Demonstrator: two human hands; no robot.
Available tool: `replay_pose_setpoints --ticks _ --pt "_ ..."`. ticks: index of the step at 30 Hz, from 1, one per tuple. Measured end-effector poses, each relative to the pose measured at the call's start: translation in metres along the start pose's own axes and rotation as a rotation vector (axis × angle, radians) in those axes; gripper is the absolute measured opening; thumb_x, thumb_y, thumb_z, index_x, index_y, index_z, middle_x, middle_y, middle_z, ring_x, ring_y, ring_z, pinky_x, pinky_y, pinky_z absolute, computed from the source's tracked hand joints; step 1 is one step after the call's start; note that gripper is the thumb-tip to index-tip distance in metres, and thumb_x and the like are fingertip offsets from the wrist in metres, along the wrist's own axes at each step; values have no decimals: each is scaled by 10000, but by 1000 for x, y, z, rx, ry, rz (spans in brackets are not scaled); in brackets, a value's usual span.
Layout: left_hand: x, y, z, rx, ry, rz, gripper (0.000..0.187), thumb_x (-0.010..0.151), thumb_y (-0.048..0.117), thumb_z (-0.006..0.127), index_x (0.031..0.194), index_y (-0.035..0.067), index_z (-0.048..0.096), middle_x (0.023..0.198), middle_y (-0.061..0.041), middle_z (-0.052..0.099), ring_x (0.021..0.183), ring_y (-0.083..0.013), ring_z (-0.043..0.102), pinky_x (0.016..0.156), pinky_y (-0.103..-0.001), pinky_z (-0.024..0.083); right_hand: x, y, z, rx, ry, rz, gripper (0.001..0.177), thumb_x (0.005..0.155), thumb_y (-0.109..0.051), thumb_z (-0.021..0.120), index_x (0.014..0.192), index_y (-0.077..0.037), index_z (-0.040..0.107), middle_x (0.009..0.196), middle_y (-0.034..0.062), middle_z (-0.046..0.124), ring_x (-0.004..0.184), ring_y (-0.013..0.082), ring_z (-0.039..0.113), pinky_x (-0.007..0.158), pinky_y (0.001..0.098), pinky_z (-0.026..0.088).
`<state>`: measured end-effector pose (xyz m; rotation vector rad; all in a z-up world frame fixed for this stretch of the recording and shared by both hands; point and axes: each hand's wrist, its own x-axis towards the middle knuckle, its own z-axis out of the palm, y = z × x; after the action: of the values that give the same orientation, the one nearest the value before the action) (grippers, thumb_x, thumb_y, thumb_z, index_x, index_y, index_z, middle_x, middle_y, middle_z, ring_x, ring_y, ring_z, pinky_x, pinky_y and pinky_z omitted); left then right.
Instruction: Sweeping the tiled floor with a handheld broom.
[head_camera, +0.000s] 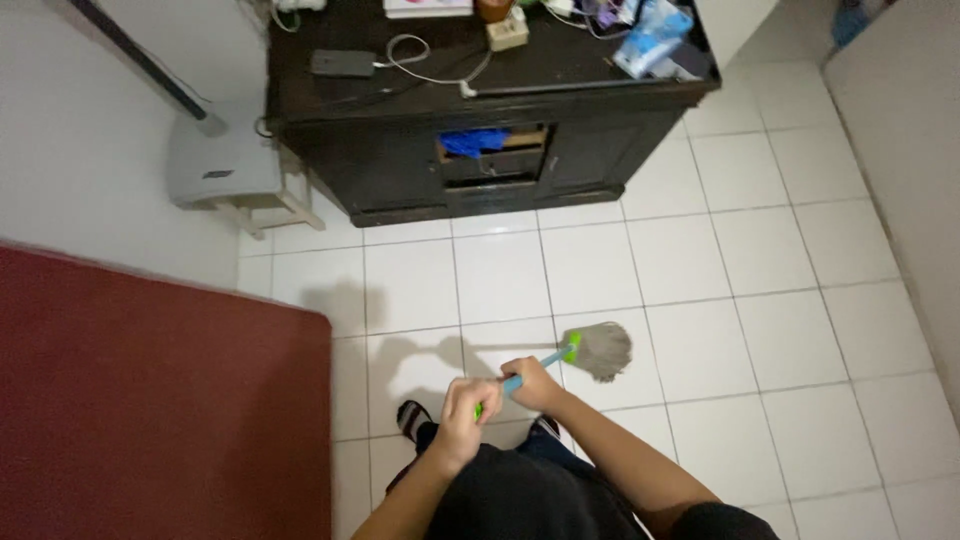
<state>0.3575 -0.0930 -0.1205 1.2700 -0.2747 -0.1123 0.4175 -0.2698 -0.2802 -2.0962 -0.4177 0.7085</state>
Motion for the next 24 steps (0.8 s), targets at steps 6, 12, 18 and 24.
replay_pose_setpoints --ticks 6,12,18,24 --pt "-17 102 -58 411 217 73 436 1005 258 288 608 86 340 526 -35 356 472 -160 355 491 -336 304 53 -117 58 209 -166 -146 237 841 -230 671 721 -27 655 678 117 661 574 242 648 579 378 558" --pt "-33 153 -118 392 353 80 453 972 216 367 542 77 377 522 -49 423 486 -178 418 508 -336 322 124 -207 115 110 -218 -632 205 796 -166 770 800 11 667 749 159 671 672 233 622 644 383 519" --pt "-53 96 -125 80 407 -365 61 959 130 513 984 90 552 723 5 537 632 -104 490 584 -316 458 103 -321 79 284 -427 97 234 942 -313 688 1048 -104 675 958 83 691 792 203 623 749 378 576" --pt "10 150 -79 86 103 -178 435 1045 166 533 641 10 495 610 -14 518 574 -102 449 555 -294 379 79 -278 32 350 -377 -134 344 893 -286 749 1130 -60 646 1083 72 640 1043 186 594 952 364 502"
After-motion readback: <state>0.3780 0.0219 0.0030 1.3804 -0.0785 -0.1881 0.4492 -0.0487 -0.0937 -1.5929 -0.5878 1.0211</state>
